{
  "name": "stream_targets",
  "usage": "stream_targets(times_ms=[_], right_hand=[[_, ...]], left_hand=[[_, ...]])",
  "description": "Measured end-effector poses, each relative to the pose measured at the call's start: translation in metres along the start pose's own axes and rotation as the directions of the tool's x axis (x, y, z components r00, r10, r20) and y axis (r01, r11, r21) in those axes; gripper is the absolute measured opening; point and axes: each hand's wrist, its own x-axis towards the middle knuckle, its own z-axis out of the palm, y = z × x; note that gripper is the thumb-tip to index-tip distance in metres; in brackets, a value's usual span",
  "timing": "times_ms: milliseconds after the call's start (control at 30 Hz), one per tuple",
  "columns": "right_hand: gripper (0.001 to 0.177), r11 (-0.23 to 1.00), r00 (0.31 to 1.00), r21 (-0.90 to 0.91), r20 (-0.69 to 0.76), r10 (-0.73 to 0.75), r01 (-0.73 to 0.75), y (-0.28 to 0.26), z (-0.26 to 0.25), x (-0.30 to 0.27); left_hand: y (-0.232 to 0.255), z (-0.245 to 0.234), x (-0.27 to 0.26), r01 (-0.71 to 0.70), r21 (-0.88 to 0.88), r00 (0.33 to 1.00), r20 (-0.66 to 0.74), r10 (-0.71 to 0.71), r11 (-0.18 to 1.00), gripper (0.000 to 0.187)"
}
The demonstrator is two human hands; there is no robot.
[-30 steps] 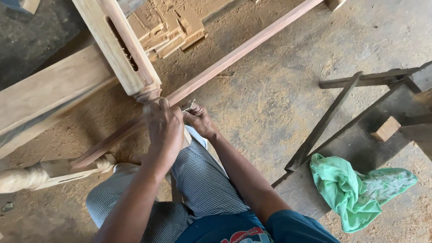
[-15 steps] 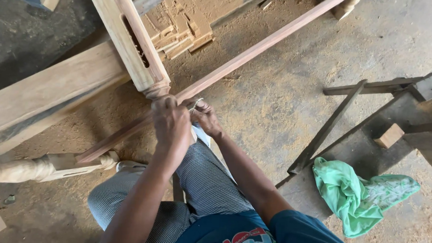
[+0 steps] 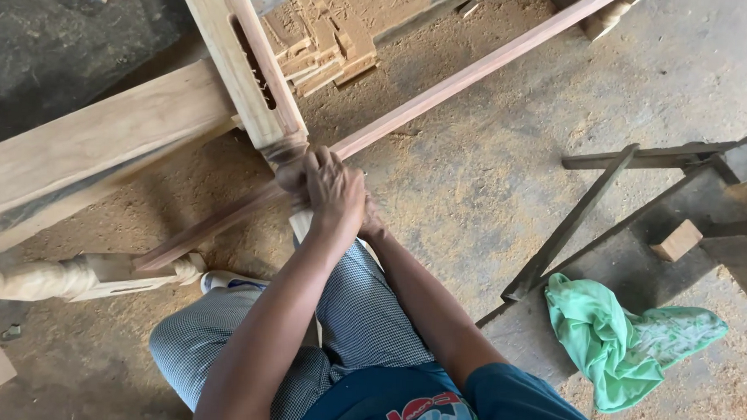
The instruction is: Sanding a carved wooden furniture leg by hand with sandpaper to smooth the surface.
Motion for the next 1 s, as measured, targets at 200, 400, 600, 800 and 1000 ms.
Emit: stream_targets(times_ms=[200, 400, 600, 800, 1000], right_hand=[[0.021, 0.982, 0.987, -0.1, 0.007, 0.159, -0.158, 0.005, -0.017, 0.015], [0.023, 0.894, 0.963, -0.422, 0.269, -0.035, 0.15, -0.038, -0.004, 0.022], [0.013, 0.531, 0.839, -0.691, 0.54, -0.071, 0.49, -0.063, 0.016, 0.031], [0.01, 0.06, 0.684, -0.681, 0.729, -0.038, 0.73, -0.074, 0.072, 0.029], [0.011, -0.182, 0.581, -0.558, 0.806, 0.114, 0.81, -0.031, 0.074, 0.047]], left_hand=[[-0.02, 0.005, -0.02, 0.036, -0.092, 0.995, -0.092, -0.044, 0.995, 0.029], [-0.091, 0.039, -0.069, -0.141, -0.399, 0.866, -0.494, -0.082, 0.906, 0.021], [-0.116, 0.103, -0.077, -0.3, -0.852, 0.844, -0.447, -0.297, 0.43, 0.012], [-0.091, 0.13, -0.081, -0.463, -0.838, 0.813, -0.271, -0.516, -0.288, 0.021], [-0.085, 0.145, -0.077, -0.507, -0.844, 0.716, -0.299, -0.63, -0.175, 0.01]])
